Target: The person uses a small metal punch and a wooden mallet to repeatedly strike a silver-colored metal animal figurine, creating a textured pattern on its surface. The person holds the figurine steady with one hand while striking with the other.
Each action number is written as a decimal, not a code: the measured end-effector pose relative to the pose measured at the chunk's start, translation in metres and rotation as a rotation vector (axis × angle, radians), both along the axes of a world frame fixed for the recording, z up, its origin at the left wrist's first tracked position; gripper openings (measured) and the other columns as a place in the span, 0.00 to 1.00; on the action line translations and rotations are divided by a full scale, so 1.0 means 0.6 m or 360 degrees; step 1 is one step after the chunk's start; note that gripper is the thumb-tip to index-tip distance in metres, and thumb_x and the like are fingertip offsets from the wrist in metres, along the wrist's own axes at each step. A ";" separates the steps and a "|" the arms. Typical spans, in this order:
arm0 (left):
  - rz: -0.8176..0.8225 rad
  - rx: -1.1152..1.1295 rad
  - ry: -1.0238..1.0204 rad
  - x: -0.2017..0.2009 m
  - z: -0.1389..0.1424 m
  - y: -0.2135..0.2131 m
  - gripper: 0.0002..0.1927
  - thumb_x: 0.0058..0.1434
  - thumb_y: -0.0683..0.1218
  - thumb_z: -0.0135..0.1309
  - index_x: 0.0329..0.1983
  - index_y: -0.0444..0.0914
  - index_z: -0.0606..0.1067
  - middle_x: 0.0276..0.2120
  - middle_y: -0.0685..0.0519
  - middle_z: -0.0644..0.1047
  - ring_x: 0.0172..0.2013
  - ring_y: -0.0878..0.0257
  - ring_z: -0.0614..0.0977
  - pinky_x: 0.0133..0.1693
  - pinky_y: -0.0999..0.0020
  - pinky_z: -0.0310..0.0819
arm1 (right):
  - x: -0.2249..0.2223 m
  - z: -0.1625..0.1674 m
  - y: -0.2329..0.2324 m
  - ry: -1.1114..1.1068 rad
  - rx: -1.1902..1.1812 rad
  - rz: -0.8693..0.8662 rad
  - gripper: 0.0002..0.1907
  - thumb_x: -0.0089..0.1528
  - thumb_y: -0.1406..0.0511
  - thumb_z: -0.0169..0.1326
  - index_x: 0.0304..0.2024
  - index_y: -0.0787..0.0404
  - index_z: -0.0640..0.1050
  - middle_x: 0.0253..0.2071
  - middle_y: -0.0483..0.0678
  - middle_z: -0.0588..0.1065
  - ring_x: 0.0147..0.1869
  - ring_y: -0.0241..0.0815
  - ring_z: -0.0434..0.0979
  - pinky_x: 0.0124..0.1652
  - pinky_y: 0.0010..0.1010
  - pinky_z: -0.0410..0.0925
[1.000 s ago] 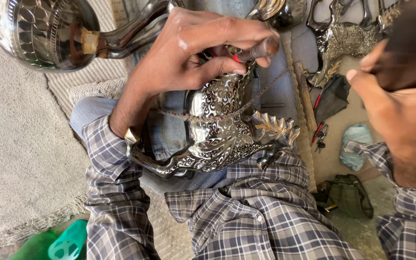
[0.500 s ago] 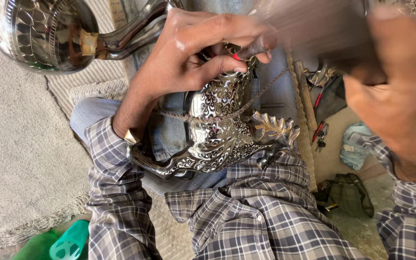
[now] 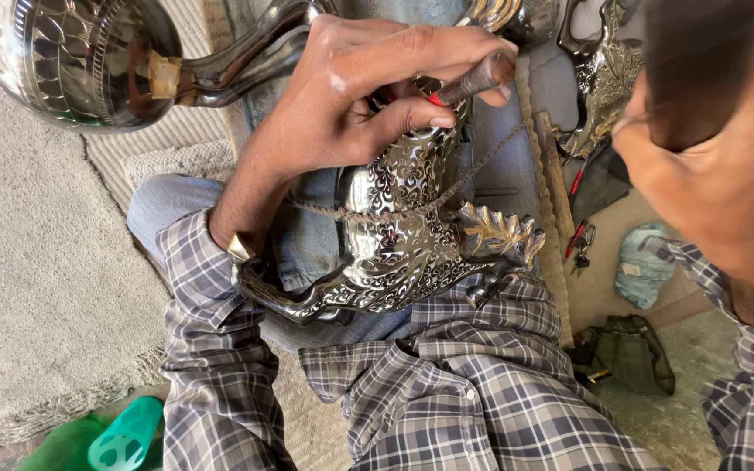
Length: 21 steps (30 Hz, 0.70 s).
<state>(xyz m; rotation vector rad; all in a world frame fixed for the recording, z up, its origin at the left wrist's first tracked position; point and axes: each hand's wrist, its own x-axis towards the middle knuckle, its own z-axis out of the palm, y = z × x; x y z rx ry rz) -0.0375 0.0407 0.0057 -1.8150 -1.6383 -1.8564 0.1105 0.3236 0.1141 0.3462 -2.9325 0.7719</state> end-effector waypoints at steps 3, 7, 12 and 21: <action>0.0027 0.0000 -0.0023 0.002 -0.002 0.000 0.25 0.72 0.40 0.64 0.68 0.35 0.68 0.51 0.49 0.82 0.53 0.58 0.87 0.56 0.69 0.85 | -0.007 0.026 -0.017 0.0158 0.0480 0.0131 0.40 0.69 0.81 0.59 0.76 0.58 0.55 0.43 0.58 0.75 0.43 0.48 0.79 0.42 0.33 0.72; 0.0028 -0.0024 -0.0060 0.002 -0.006 0.001 0.24 0.72 0.41 0.65 0.67 0.35 0.68 0.51 0.49 0.83 0.50 0.58 0.87 0.53 0.69 0.85 | -0.012 0.036 -0.038 0.0081 0.0224 0.0092 0.39 0.66 0.81 0.59 0.75 0.66 0.57 0.44 0.60 0.75 0.43 0.50 0.79 0.41 0.36 0.71; 0.0255 -0.0085 0.0146 0.000 -0.013 0.001 0.25 0.66 0.44 0.69 0.63 0.39 0.74 0.48 0.47 0.83 0.47 0.54 0.87 0.49 0.62 0.83 | 0.003 0.032 -0.023 0.0077 0.0359 0.0056 0.37 0.66 0.82 0.59 0.73 0.69 0.59 0.48 0.63 0.76 0.46 0.53 0.80 0.43 0.38 0.72; 0.0066 -0.0038 0.0031 0.000 -0.009 -0.001 0.25 0.71 0.42 0.64 0.68 0.37 0.69 0.52 0.52 0.82 0.50 0.59 0.87 0.52 0.68 0.83 | 0.009 0.005 0.010 -0.0024 0.0046 -0.0007 0.31 0.69 0.77 0.59 0.71 0.62 0.62 0.46 0.54 0.72 0.44 0.46 0.76 0.46 0.30 0.71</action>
